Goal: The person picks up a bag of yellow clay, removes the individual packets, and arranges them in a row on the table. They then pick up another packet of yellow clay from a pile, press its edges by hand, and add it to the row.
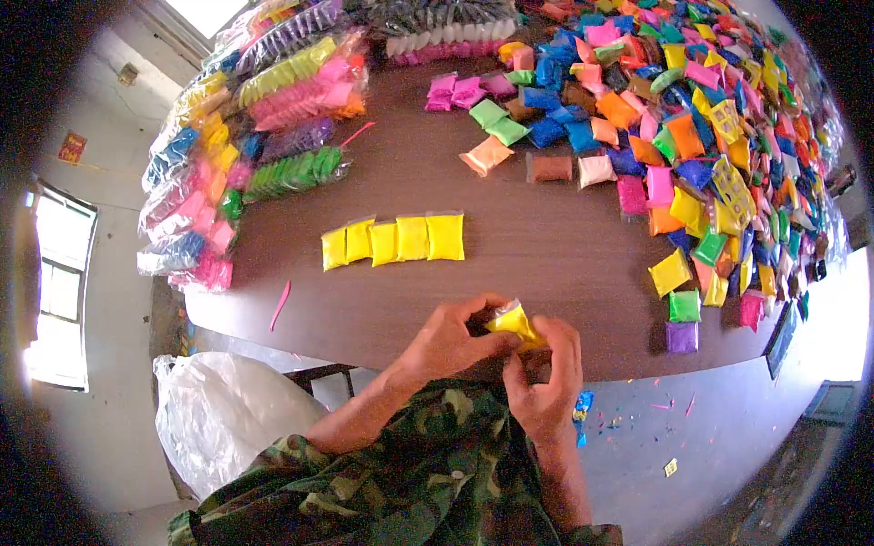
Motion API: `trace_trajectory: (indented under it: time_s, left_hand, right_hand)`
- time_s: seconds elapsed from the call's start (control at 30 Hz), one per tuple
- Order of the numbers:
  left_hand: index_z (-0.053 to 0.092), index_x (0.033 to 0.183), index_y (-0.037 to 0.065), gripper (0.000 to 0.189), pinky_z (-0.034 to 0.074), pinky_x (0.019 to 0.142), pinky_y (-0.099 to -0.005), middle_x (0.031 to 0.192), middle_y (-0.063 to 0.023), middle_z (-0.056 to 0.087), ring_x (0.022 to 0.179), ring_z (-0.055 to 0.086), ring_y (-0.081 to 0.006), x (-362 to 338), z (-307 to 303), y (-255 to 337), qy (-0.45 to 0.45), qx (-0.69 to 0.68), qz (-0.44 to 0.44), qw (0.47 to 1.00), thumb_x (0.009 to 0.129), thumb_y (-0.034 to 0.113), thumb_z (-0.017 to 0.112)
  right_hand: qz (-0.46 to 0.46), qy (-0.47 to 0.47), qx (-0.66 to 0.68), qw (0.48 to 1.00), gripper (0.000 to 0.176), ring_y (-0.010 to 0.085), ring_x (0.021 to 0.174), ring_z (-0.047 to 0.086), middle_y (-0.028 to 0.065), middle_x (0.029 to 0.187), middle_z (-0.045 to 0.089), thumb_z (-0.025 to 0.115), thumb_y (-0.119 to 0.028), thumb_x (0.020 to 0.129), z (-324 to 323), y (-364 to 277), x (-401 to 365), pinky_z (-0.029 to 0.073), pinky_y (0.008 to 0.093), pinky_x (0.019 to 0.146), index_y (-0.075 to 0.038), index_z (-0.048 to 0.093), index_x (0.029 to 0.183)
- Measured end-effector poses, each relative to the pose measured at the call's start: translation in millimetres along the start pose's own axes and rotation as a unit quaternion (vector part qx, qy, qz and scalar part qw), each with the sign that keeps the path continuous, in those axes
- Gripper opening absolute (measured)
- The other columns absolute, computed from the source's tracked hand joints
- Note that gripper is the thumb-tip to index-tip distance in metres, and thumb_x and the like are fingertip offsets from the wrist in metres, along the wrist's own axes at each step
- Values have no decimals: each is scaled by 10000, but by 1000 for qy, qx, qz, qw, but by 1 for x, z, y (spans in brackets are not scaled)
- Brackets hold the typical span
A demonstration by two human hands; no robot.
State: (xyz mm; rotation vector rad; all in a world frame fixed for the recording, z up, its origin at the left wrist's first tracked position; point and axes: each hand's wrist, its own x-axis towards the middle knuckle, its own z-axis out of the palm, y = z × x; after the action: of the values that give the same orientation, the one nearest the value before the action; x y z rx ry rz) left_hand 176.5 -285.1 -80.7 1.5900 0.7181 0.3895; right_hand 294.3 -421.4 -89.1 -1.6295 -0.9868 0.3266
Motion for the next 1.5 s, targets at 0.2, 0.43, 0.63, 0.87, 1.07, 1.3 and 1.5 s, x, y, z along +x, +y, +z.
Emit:
trace_trajectory:
  time_s: [0.2, 0.43, 0.63, 0.87, 1.07, 1.3, 1.5]
  left_hand:
    - [696, 1231, 3, 435, 559, 882, -293, 1015, -53, 769, 942, 684, -113, -7, -9, 11, 3, 38, 43, 998, 868, 182, 857]
    - [775, 1096, 25, 224, 544, 847, -269, 967, -28, 769, 902, 672, -87, -10, -12, 5, 43, -28, 27, 998, 889, 94, 828]
    - [773, 1062, 28, 201, 515, 805, -252, 944, -1, 747, 891, 642, -66, -11, -22, 12, 2, -50, -21, 999, 879, 81, 833]
    - [760, 1016, 9, 128, 518, 817, -256, 986, -2, 735, 922, 645, -78, -10, -17, 8, -31, -112, -59, 992, 913, 74, 796]
    - [764, 1020, 2, 125, 543, 824, -273, 988, -27, 747, 933, 665, -93, -12, -14, 10, -20, -94, -35, 995, 940, 99, 772]
    - [772, 998, -6, 145, 540, 795, -274, 941, -31, 747, 888, 674, -109, -14, -8, 1, 39, -115, 5, 993, 953, 132, 771]
    - [768, 1044, 7, 180, 528, 760, -266, 917, -5, 729, 869, 634, -70, -14, -15, 6, 38, -84, -15, 996, 969, 170, 767]
  right_hand:
    - [137, -105, 90, 981, 398, 234, 1068, 690, 149, 1154, 711, 717, 1, 862, -6, -3, 13, 542, 355, 939, 6, 667, 1257]
    - [167, -111, 91, 975, 319, 173, 1002, 701, 111, 1096, 750, 757, -48, 899, -5, 2, 11, 557, 312, 896, 10, 712, 1209]
    - [221, -120, 183, 950, 347, 140, 1014, 685, 77, 1129, 744, 769, -83, 918, -7, -3, 9, 557, 297, 901, 13, 706, 1246]
    - [203, -164, 144, 955, 334, 95, 907, 673, 51, 989, 766, 762, -165, 958, -9, -1, 7, 558, 287, 783, -7, 718, 1249]
    - [174, -167, 78, 967, 296, 74, 883, 656, 61, 973, 774, 757, -157, 959, -14, -16, 12, 560, 290, 755, -13, 739, 1216]
    - [183, -163, 128, 961, 268, 31, 772, 563, -32, 835, 687, 729, -121, 969, -8, -5, 7, 479, 241, 674, -9, 741, 1213]
    - [207, -121, 178, 955, 294, 47, 848, 620, -15, 947, 732, 748, -137, 975, -5, -1, 3, 514, 236, 749, 20, 731, 1223]
